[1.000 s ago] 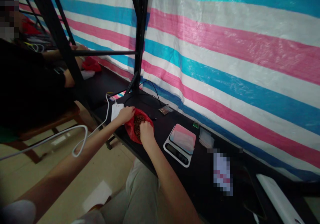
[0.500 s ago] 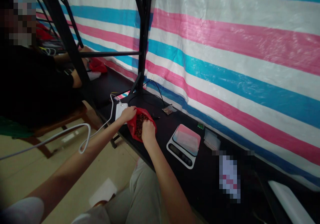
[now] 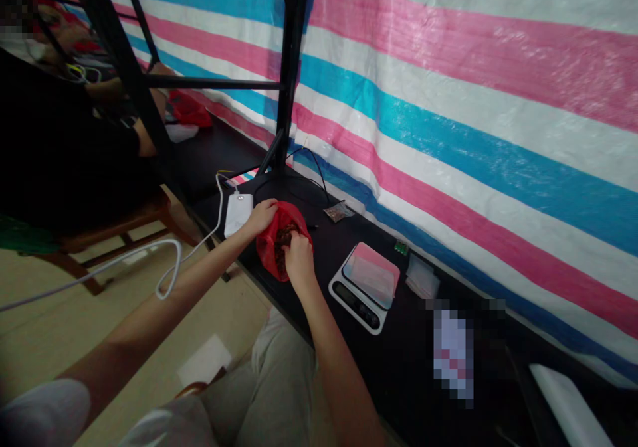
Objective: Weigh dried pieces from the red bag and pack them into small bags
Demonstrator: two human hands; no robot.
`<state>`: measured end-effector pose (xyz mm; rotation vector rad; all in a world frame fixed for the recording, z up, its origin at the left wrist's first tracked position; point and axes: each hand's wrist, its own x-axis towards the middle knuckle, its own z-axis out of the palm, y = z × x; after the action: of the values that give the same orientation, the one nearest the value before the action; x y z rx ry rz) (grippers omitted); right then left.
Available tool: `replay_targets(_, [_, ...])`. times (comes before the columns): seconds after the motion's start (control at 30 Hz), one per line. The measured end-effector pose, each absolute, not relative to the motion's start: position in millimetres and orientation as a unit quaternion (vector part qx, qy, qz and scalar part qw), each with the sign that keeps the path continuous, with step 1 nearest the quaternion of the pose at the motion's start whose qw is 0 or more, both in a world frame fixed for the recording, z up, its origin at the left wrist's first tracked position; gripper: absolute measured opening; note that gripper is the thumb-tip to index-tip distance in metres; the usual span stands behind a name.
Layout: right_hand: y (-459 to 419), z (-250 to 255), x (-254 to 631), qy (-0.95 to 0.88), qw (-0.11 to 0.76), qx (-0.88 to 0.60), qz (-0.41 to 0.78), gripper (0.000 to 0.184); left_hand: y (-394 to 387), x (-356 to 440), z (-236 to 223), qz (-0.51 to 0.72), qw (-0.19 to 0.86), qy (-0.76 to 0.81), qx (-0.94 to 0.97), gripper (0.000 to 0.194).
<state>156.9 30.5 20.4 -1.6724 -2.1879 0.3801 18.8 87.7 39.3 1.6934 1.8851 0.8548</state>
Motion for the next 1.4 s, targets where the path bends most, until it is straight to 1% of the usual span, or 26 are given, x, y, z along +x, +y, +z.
replay_targets(0.27, [38, 1, 160, -0.742, 0.284, -0.576, 0.191, 0.037, 102, 11, 22, 0.396, 0.322, 0.644, 0.570, 0.034])
replay_targets(0.4, [40, -10, 160, -0.703, 0.363, -0.546, 0.275, 0.040, 104, 8, 19, 0.432, 0.339, 0.595, 0.588, 0.033])
replay_targets(0.53, [42, -15, 159, -0.649, 0.425, -0.509, 0.373, 0.041, 103, 5, 21, 0.400, 0.333, 0.583, 0.623, 0.032])
replay_targets(0.63, [41, -13, 161, -0.636, 0.446, -0.465, 0.424, 0.042, 102, 2, 26, 0.362, 0.297, 0.599, 0.649, 0.030])
replay_targets(0.77, [35, -6, 171, -0.665, 0.434, -0.410, 0.448, 0.041, 92, -2, 41, 0.315, 0.213, 0.623, 0.683, 0.031])
replay_targets(1.0, [23, 7, 192, -0.645, 0.453, -0.392, 0.475, 0.045, 65, -4, 80, 0.158, 0.033, 0.652, 0.741, 0.030])
replay_targets(1.1, [16, 12, 200, -0.625, 0.459, -0.385, 0.500, 0.046, 54, -2, 90, 0.122, -0.020, 0.643, 0.756, 0.033])
replay_targets(1.2, [3, 19, 213, -0.609, 0.462, -0.386, 0.517, 0.046, 41, 9, 92, 0.130, -0.073, 0.606, 0.781, 0.037])
replay_targets(1.3, [-15, 24, 236, -0.594, 0.474, -0.405, 0.509, 0.048, 26, 32, 87, 0.195, -0.117, 0.528, 0.818, 0.043])
replay_targets(1.33, [-21, 25, 246, -0.588, 0.478, -0.418, 0.501, 0.049, 22, 43, 83, 0.219, -0.110, 0.492, 0.835, 0.044])
replay_targets(1.4, [-33, 24, 271, -0.571, 0.489, -0.460, 0.473, 0.051, 15, 69, 73, 0.249, -0.059, 0.409, 0.876, 0.043])
